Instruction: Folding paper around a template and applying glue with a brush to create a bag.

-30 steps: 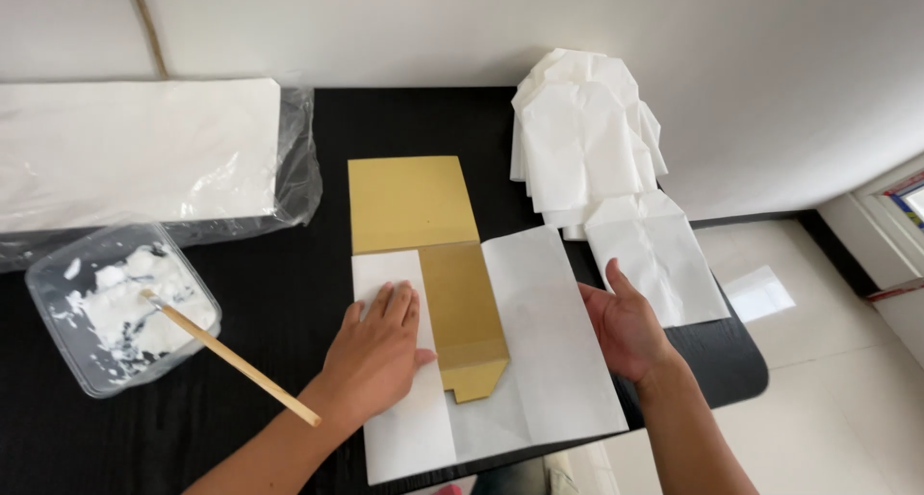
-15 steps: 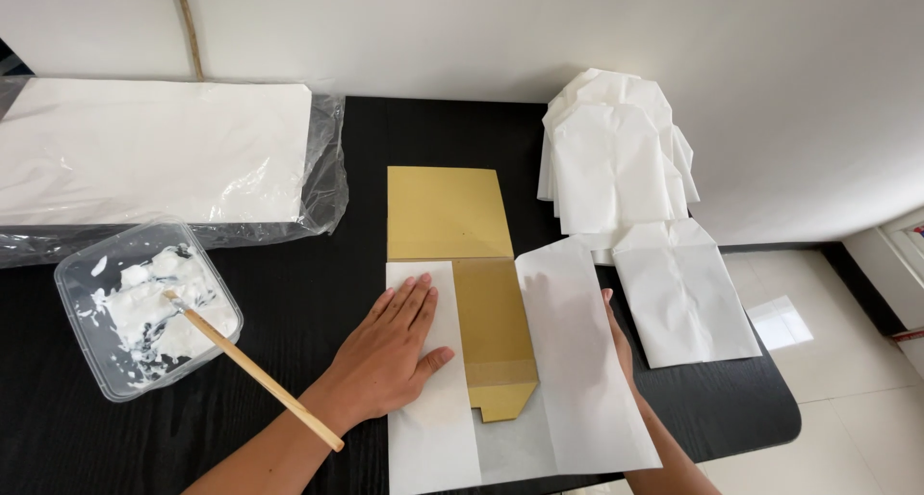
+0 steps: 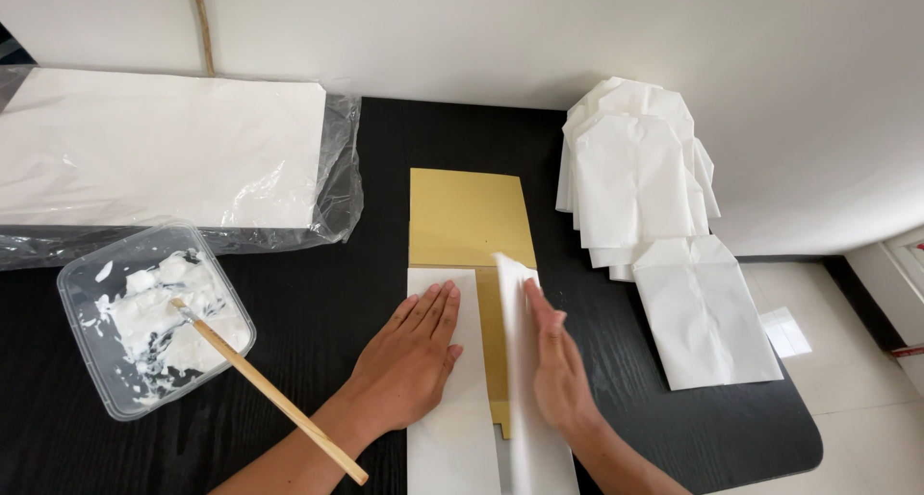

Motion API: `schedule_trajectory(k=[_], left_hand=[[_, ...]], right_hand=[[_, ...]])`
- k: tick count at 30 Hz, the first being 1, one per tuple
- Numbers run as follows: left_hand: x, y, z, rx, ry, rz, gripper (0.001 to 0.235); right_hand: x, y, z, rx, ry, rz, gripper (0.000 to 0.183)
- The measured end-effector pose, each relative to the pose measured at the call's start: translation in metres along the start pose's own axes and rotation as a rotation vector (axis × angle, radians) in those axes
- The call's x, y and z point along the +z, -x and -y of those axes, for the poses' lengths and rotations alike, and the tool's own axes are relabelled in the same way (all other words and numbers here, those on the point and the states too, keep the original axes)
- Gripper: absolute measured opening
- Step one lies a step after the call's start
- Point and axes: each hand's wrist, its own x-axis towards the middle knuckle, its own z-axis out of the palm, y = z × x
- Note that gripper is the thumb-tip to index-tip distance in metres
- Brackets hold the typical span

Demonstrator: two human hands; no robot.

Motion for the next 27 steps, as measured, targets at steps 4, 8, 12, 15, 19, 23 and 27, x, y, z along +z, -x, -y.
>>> schedule_trajectory(k=[4,8,12,15,19,23,27], left_hand=[[-0.002,0.000,-0.001,-0.011,0.034,-0.011,0.067],[-0.005,-0.001,-0.001,-0.016,0.052,-0.009,0.067],[-0.007,-0.001,-0.001,-0.002,0.083,-0.015,0.064],[-0.010,-0.002,-0.001,-0.010,0.104,-0.002,0.063],[-0.008,-0.001,-0.002,-0.023,0.118,0.008,0.063],[-0.006,-0.001,-0.002,-0.014,0.099,-0.041,0.064],[-0.002,-0.001,0.000,-0.010,0.060,-0.068,0.065]], right_hand=[[0.016,-0.005,-0.015,-0.061,0.376,0.078,0.073],[0.032,-0.008,-0.012,-0.154,0.474,0.120,0.079],[0.039,-0.016,-0.018,-0.262,0.690,0.186,0.071],[0.040,-0.017,-0.022,-0.344,0.811,0.193,0.069],[0.041,-0.016,-0.020,-0.452,0.900,0.187,0.068],[0.035,-0.027,-0.018,-0.428,0.841,0.195,0.067],[0.035,-0.038,-0.015,-0.517,0.894,0.201,0.067]])
